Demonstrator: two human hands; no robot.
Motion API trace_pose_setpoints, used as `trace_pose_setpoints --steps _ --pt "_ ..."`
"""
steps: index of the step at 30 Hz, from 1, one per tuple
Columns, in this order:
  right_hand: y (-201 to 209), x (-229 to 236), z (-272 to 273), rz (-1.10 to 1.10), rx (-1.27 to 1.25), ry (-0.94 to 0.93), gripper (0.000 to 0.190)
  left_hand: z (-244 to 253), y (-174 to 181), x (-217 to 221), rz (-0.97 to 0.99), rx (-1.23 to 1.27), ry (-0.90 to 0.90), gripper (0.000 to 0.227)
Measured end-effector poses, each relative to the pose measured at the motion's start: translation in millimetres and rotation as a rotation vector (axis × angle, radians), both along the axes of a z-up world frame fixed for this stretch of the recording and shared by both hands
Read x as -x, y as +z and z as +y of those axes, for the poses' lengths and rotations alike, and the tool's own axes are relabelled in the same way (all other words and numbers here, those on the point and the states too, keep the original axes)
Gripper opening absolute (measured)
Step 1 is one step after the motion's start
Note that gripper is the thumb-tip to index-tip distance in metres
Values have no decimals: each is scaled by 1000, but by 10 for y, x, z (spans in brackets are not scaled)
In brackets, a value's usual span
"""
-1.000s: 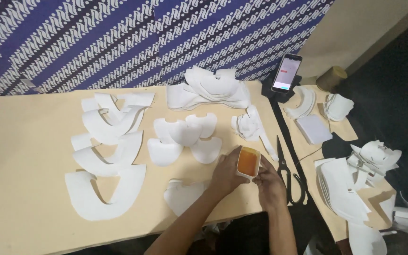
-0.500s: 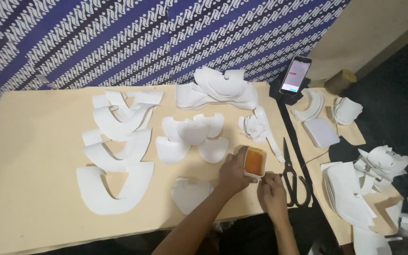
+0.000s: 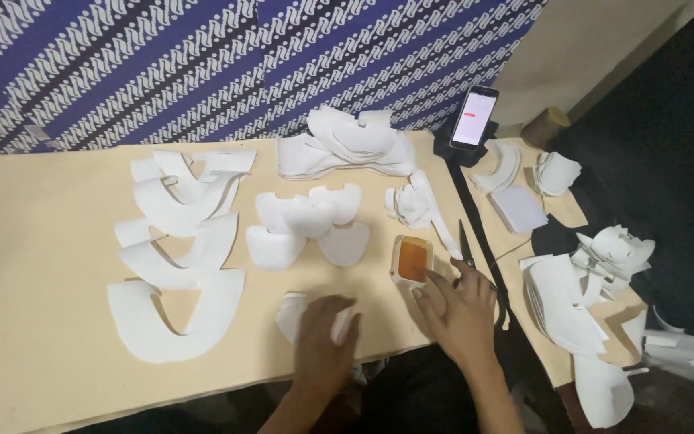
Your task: Sorting and arranging pre-cut white material pieces on a workshop table.
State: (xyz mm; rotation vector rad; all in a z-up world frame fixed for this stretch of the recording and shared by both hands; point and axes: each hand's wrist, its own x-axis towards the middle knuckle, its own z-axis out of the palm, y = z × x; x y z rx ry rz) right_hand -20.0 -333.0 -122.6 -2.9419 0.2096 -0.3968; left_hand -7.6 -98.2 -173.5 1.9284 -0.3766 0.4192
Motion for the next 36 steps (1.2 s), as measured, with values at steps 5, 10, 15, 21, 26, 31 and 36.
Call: trace_pose_setpoints --steps 5,10,15,21,26,31,36 --pt "-101 -317 -1 94 67 71 58 616 -476 -102 325 -380 288 71" --pt "-89 -528 36 279 44 30 80 664 -679 -129 397 -479 289 80" --pt "-108 -533 25 224 -64 48 88 642 -639 -120 557 -413 241 91" --pt "-88 -602 18 301 -81 41 82 621 -728 -56 382 -295 302 66" --pt "-88 -437 -51 24 -16 136 52 662 -369 -133 639 -159 267 50" --pt "-185 -195 -123 -191 22 140 38 776 188 -229 743 127 143 35" --pt "-207 -97 -126 -188 68 131 34 786 934 -459 1028 1004 107 48"
